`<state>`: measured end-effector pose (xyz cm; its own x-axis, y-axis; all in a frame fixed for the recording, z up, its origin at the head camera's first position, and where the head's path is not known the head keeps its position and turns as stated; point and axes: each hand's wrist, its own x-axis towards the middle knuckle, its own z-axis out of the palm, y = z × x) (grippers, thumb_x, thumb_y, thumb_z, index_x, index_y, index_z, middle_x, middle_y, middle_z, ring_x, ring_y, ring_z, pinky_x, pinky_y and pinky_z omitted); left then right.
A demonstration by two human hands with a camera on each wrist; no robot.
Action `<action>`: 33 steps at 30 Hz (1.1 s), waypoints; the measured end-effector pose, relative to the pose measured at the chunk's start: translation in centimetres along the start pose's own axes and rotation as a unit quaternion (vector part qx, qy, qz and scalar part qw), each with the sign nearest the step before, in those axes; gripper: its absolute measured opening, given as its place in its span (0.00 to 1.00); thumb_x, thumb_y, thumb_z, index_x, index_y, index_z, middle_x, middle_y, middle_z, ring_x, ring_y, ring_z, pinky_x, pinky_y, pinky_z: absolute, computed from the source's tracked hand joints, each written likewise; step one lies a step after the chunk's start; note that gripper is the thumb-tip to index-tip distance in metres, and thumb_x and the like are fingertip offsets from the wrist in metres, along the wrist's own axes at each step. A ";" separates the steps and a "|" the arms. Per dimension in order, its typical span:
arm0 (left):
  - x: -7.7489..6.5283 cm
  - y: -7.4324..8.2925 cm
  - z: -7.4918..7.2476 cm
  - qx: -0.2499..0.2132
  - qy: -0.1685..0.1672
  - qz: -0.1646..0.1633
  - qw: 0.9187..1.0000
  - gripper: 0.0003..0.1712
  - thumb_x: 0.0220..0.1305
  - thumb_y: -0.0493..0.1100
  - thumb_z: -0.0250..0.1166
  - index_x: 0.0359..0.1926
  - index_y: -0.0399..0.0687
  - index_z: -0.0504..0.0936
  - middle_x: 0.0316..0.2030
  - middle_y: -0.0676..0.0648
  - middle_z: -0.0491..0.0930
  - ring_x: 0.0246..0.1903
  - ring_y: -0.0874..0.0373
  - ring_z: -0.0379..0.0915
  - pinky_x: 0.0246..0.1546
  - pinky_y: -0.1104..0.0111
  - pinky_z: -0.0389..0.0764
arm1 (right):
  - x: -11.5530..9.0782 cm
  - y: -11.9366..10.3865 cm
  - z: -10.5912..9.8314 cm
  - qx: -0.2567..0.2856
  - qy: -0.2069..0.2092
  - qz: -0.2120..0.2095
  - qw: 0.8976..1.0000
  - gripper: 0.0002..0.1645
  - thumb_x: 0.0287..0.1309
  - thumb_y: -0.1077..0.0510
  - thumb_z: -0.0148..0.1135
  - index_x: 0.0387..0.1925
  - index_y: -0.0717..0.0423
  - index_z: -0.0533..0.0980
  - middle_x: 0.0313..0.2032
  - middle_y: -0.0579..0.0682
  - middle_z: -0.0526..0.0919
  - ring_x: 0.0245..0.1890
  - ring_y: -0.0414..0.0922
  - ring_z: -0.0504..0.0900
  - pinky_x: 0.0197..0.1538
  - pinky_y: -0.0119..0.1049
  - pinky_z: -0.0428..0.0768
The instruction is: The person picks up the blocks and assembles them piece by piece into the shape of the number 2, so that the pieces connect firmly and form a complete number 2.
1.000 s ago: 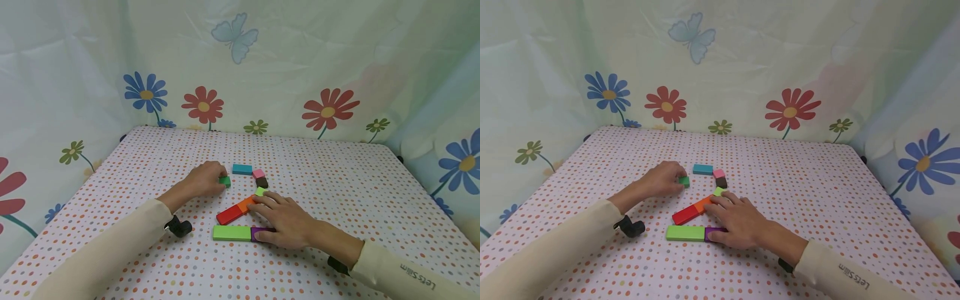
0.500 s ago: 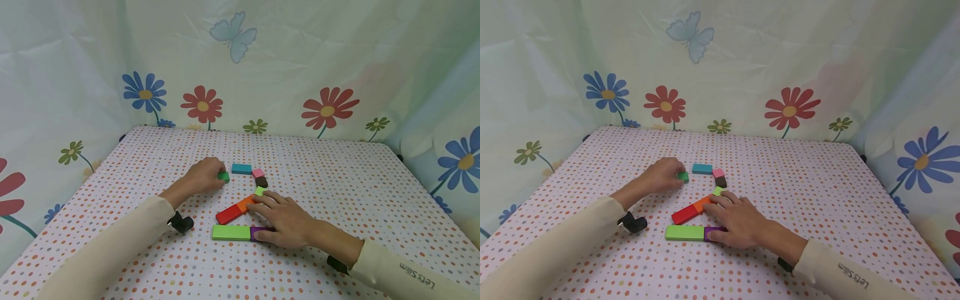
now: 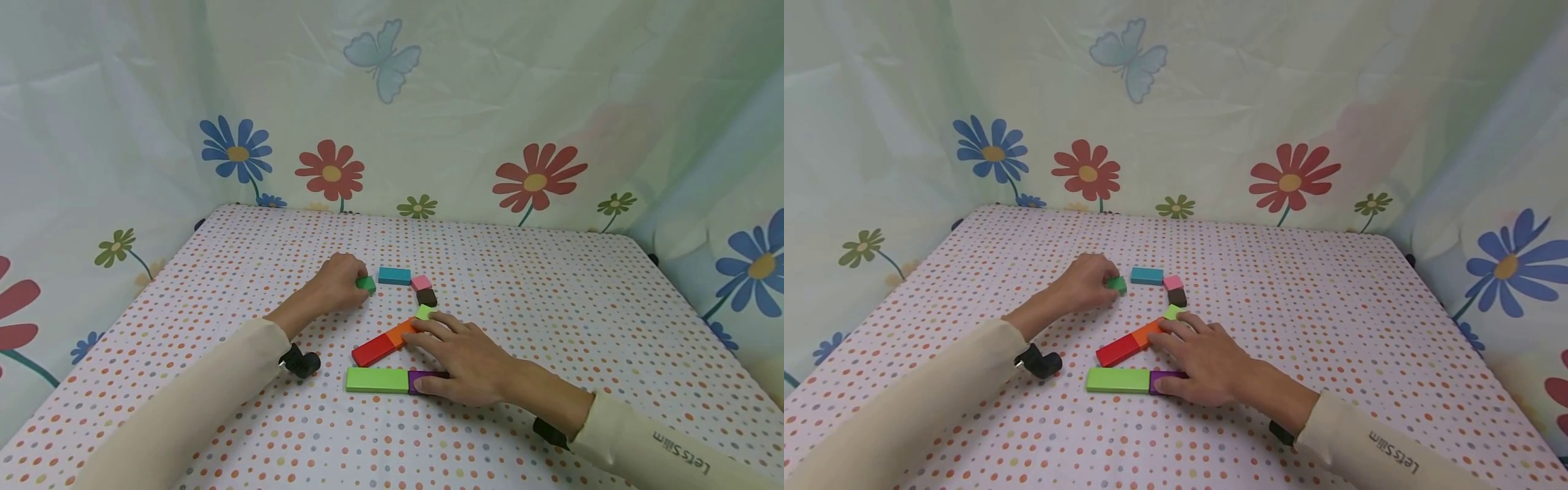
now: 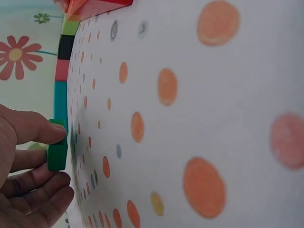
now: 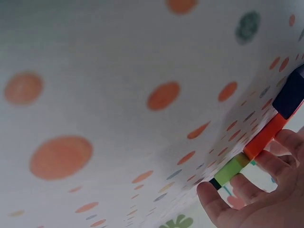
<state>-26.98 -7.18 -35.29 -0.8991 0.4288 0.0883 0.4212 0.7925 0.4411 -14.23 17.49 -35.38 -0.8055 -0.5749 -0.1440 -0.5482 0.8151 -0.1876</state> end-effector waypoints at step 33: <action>1.3 -1.1 0.7 -0.073 0.023 -0.077 0.994 0.20 0.59 0.43 0.74 0.50 0.38 0.86 0.40 0.45 0.82 0.41 0.52 0.75 0.44 0.62 0.79 | -0.1 0.1 0.0 0.009 -0.003 -0.001 1.000 0.43 0.64 0.29 0.55 0.76 0.36 0.62 0.76 0.47 0.61 0.77 0.58 0.53 0.67 0.68 0.61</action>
<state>-28.52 -7.20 -36.25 -0.9577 0.2837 0.0486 0.2587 0.7743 0.5776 -14.24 17.59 -35.37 -0.8023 -0.5777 -0.1501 -0.5464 0.8120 -0.2049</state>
